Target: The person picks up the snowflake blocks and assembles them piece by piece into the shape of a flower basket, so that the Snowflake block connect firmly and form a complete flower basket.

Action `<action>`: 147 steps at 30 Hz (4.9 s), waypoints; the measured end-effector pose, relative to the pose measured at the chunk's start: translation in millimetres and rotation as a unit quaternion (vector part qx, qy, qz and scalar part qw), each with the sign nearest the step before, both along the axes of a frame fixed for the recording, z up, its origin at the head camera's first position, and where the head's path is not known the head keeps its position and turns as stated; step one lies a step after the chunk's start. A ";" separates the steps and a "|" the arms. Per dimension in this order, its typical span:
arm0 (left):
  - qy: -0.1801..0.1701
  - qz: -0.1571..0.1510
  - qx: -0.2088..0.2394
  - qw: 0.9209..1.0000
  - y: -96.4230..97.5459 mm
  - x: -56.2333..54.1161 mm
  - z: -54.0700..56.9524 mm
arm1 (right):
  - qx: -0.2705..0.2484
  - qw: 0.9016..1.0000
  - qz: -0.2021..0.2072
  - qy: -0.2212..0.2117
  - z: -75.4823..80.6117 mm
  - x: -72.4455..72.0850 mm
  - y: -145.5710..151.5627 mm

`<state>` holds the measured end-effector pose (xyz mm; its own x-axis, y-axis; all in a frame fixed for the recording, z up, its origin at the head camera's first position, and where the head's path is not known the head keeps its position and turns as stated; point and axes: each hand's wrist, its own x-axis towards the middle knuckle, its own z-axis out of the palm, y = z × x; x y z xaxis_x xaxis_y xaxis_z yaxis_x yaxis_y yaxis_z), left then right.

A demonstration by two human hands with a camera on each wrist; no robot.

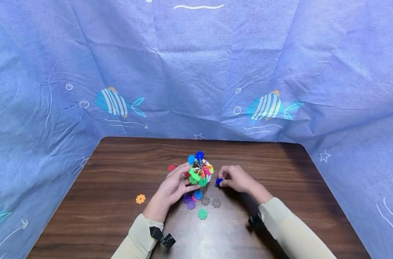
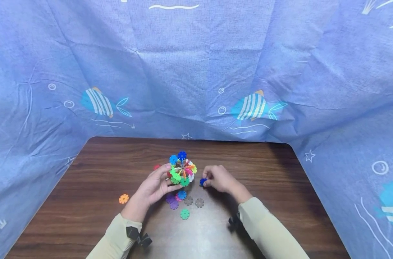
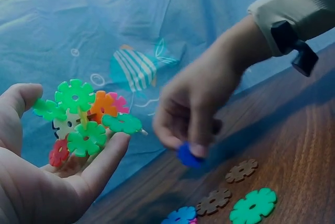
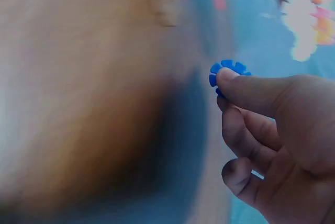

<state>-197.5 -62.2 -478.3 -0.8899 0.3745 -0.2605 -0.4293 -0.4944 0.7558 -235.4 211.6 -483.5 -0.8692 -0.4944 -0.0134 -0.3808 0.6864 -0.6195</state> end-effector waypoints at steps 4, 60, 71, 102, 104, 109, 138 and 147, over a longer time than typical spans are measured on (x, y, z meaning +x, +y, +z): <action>0.000 0.001 -0.008 1.000 0.4 -0.6 -3.8 | -0.091 0.992 -0.082 0.020 18.1 -5.5 -0.3; 0.056 -0.017 -0.048 0.997 7.7 -3.3 -10.7 | -0.282 0.950 -0.123 0.058 18.0 4.8 -37.1; 0.044 0.004 -0.006 0.999 14.4 -2.3 -9.3 | -0.273 0.955 -0.114 0.037 20.4 5.4 -40.1; 0.020 -0.084 -0.082 0.993 1.9 -1.3 -8.9 | -0.256 0.961 -0.100 0.036 28.3 1.1 -41.2; 0.016 -0.087 -0.069 0.994 0.2 -0.9 -8.3 | -0.243 0.965 -0.086 0.038 30.9 -3.2 -40.7; 0.017 -0.095 -0.026 0.995 -0.5 -1.0 -5.3 | -0.207 0.976 -0.050 0.036 42.5 -9.7 -36.7; 0.025 0.024 -0.002 0.999 -6.2 -2.4 2.5 | 0.083 0.991 0.077 0.070 -15.9 46.1 -12.8; 0.022 0.034 -0.001 0.999 -4.2 -4.4 0.4 | 0.069 0.994 0.077 0.039 -15.4 43.4 -14.5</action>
<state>-202.0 -66.4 -477.8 -0.9241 0.3115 -0.2212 -0.3605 -0.5196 0.7746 -192.0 197.1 -498.9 -0.7847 -0.6193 -0.0254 -0.5309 0.6928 -0.4881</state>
